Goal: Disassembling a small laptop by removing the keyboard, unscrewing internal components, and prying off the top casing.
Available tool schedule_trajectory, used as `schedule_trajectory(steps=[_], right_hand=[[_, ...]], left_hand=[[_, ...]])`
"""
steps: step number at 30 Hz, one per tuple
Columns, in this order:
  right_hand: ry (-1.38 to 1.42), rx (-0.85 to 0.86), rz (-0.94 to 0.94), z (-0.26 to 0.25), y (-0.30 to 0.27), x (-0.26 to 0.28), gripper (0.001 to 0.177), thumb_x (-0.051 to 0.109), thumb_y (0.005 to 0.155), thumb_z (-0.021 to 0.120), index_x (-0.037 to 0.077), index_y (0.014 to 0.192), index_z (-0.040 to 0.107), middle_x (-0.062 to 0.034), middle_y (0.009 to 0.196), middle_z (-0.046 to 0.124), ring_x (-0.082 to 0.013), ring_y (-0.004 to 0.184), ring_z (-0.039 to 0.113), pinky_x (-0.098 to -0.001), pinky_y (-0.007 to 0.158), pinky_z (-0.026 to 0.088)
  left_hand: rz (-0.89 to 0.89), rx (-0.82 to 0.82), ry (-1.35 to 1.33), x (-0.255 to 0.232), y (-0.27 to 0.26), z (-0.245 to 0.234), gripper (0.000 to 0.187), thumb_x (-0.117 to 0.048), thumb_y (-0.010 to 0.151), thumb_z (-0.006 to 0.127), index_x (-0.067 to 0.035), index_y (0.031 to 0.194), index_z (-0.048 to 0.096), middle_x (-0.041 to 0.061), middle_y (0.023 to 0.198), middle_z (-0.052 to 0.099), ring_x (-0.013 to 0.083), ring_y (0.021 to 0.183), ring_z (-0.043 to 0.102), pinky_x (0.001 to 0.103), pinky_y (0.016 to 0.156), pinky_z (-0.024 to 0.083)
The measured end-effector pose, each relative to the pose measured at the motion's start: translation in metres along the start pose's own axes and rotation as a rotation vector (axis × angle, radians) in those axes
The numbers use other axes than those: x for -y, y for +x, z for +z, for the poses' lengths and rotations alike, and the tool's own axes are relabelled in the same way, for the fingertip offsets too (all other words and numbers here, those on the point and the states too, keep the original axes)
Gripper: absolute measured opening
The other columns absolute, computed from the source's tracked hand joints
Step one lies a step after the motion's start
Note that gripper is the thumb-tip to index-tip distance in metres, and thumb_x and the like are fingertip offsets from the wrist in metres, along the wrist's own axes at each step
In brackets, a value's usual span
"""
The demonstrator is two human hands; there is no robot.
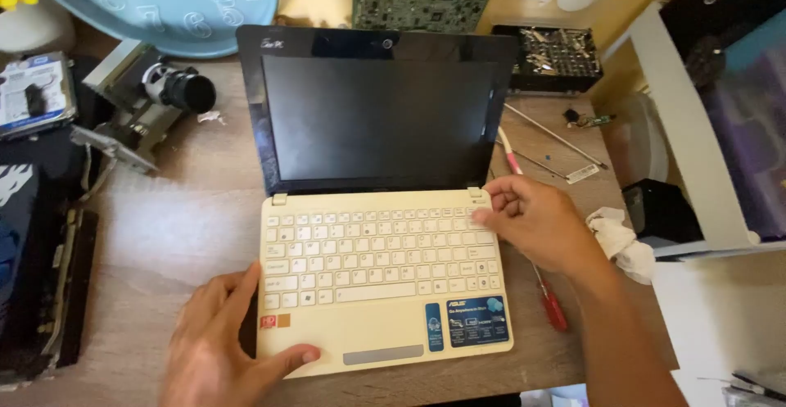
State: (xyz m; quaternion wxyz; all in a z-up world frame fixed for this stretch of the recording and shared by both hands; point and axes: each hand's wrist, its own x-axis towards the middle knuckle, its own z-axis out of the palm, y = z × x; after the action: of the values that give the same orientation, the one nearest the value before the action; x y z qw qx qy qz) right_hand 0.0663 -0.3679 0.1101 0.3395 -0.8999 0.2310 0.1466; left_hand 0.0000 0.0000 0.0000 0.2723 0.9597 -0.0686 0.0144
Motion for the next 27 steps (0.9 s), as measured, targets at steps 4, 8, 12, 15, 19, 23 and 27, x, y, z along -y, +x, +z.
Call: schedule_trajectory(steps=[4,8,12,15,19,23,27], right_hand=[[0.012,-0.213,-0.099,-0.015,0.007,-0.043,0.027,0.029,0.085,0.079,0.017,0.110,0.078,0.0030,0.103,0.081,-0.0113,0.092,0.073,-0.0273,0.084,0.054],[-0.289,-0.188,-0.163,-0.014,0.010,-0.081,0.043,0.034,0.082,0.081,0.023,0.123,0.073,0.0028,0.100,0.080,-0.0131,0.088,0.073,-0.0301,0.084,0.053],[-0.273,-0.224,-0.231,0.001,-0.011,-0.089,0.044,0.030,0.086,0.075,0.021,0.128,0.070,0.0024,0.100,0.074,-0.0140,0.080,0.067,-0.0326,0.079,0.054],[-0.183,-0.344,-0.346,0.021,-0.008,-0.112,0.039,0.031,0.083,0.079,0.021,0.121,0.075,0.0033,0.091,0.069,-0.0129,0.070,0.061,-0.0289,0.074,0.051],[-0.148,-0.403,-0.443,0.027,-0.011,-0.115,0.037,0.028,0.083,0.080,0.019,0.119,0.076,0.0044,0.088,0.066,-0.0113,0.068,0.057,-0.0264,0.073,0.050],[-0.149,-0.534,-0.597,0.028,-0.003,-0.123,0.027,0.025,0.080,0.084,0.019,0.107,0.080,-0.0009,0.079,0.070,-0.0196,0.067,0.068,-0.0330,0.063,0.057],[-0.142,-0.569,-0.638,0.021,0.001,-0.123,0.019,0.021,0.085,0.081,0.019,0.104,0.081,-0.0007,0.080,0.072,-0.0223,0.071,0.071,-0.0334,0.063,0.057]], left_hand=[[-0.035,0.059,-0.010,0.003,0.001,-0.001,0.122,-0.065,0.047,0.094,-0.027,0.154,0.050,0.001,0.117,0.065,0.0230,0.116,0.060,0.043,0.103,0.048],[0.005,-0.130,0.059,-0.014,0.002,-0.004,0.108,-0.060,0.057,0.087,-0.017,0.151,0.056,0.007,0.126,0.065,0.0253,0.118,0.061,0.042,0.090,0.054],[0.185,-0.350,0.212,-0.052,0.015,-0.012,0.077,-0.057,0.073,0.081,-0.019,0.138,0.068,0.012,0.124,0.069,0.0323,0.113,0.063,0.042,0.087,0.057],[0.613,-0.261,0.004,-0.119,0.034,-0.028,0.039,-0.032,0.088,0.078,-0.020,0.124,0.072,0.007,0.114,0.070,0.0256,0.103,0.069,0.039,0.088,0.057],[0.986,-0.020,-0.179,-0.171,0.082,0.024,0.029,-0.014,0.096,0.065,-0.002,0.122,0.065,0.023,0.118,0.069,0.0446,0.107,0.066,0.057,0.085,0.053],[1.223,-0.101,-0.085,-0.194,0.123,0.084,0.023,-0.017,0.083,0.064,-0.006,0.100,0.076,0.013,0.104,0.072,0.0328,0.112,0.068,0.048,0.101,0.050],[1.331,-0.102,-0.086,-0.187,0.146,0.115,0.026,-0.027,0.081,0.057,-0.009,0.084,0.076,0.008,0.090,0.073,0.0292,0.101,0.071,0.046,0.097,0.053]])
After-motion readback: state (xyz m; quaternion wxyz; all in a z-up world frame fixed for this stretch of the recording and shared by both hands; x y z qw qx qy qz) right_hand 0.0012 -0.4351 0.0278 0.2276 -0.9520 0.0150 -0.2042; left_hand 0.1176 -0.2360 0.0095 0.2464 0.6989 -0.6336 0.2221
